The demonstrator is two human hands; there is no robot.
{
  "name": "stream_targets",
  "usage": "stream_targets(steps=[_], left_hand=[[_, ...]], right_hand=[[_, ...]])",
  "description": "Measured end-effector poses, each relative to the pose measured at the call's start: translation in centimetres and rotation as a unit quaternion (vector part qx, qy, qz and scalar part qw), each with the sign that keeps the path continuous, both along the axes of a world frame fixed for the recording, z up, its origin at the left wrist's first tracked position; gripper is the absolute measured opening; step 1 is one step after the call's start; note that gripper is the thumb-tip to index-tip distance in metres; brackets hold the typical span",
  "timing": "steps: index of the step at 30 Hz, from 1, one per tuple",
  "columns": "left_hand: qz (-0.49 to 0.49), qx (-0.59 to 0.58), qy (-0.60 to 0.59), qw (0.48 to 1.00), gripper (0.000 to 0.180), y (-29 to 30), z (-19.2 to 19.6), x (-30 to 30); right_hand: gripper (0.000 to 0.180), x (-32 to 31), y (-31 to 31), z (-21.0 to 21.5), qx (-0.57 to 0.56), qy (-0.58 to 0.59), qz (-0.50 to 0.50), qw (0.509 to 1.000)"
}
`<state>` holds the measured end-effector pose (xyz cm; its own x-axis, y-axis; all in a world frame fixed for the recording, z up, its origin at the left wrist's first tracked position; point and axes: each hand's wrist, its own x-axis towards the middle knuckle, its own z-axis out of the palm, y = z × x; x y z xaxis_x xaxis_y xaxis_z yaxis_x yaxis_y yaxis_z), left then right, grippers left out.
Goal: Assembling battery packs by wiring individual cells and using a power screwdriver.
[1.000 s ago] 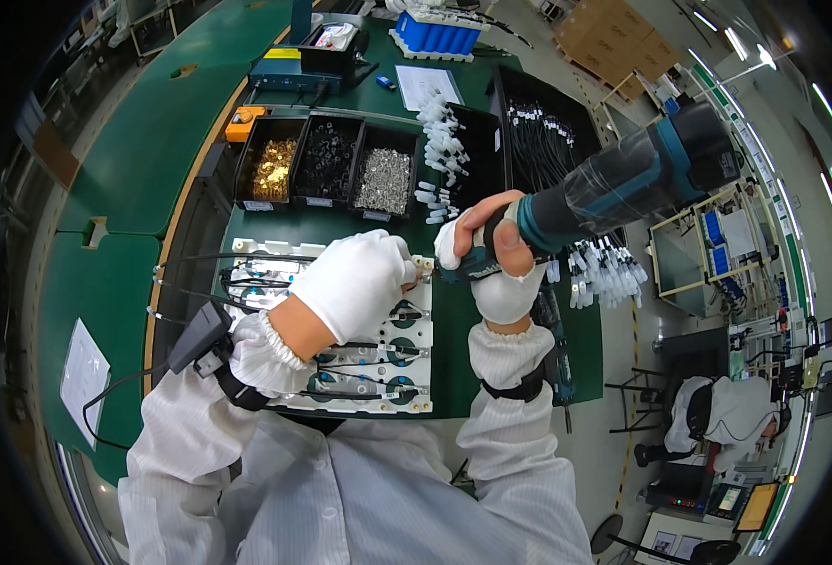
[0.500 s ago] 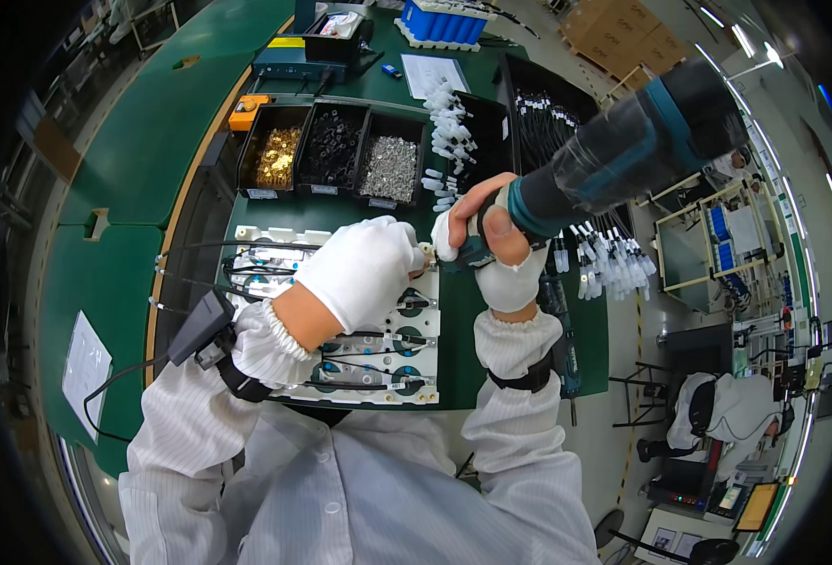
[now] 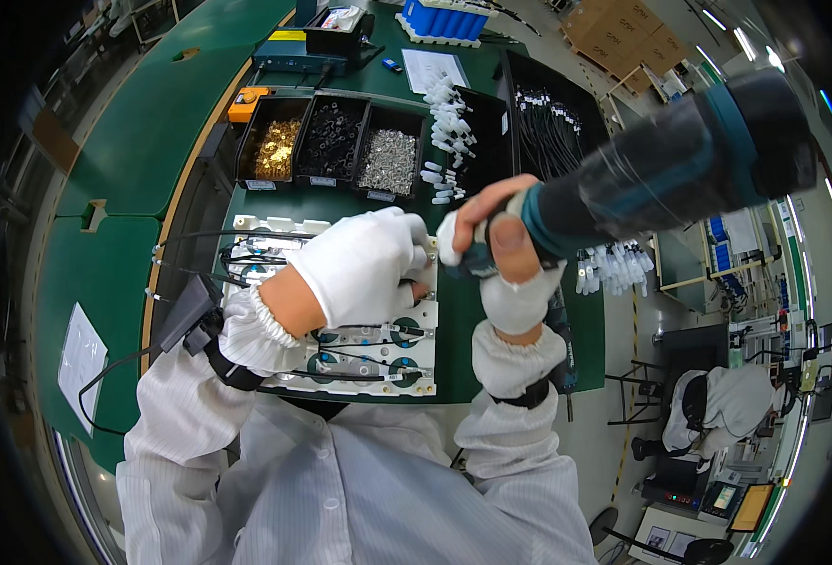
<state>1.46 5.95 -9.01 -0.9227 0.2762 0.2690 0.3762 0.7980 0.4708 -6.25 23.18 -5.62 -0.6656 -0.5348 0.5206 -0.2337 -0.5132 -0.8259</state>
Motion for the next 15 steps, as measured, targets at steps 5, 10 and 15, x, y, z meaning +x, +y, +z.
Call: stream_targets(steps=[5, 10, 15], left_hand=[[-0.023, 0.006, -0.038, 0.999, 0.014, 0.0, 1.5, 1.3], [-0.031, 0.026, -0.052, 0.998, 0.017, 0.5, 0.2, 0.2], [-0.049, 0.036, -0.043, 0.997, 0.017, 0.4, -0.2, 0.4]], right_hand=[[0.051, 0.7, 1.0, -1.2, 0.036, 0.031, 0.027, 0.998], [0.054, 0.4, 1.6, -1.6, 0.051, 0.035, 0.046, 0.997], [0.057, 1.2, 1.4, -1.2, 0.000, 0.031, 0.075, 0.997]])
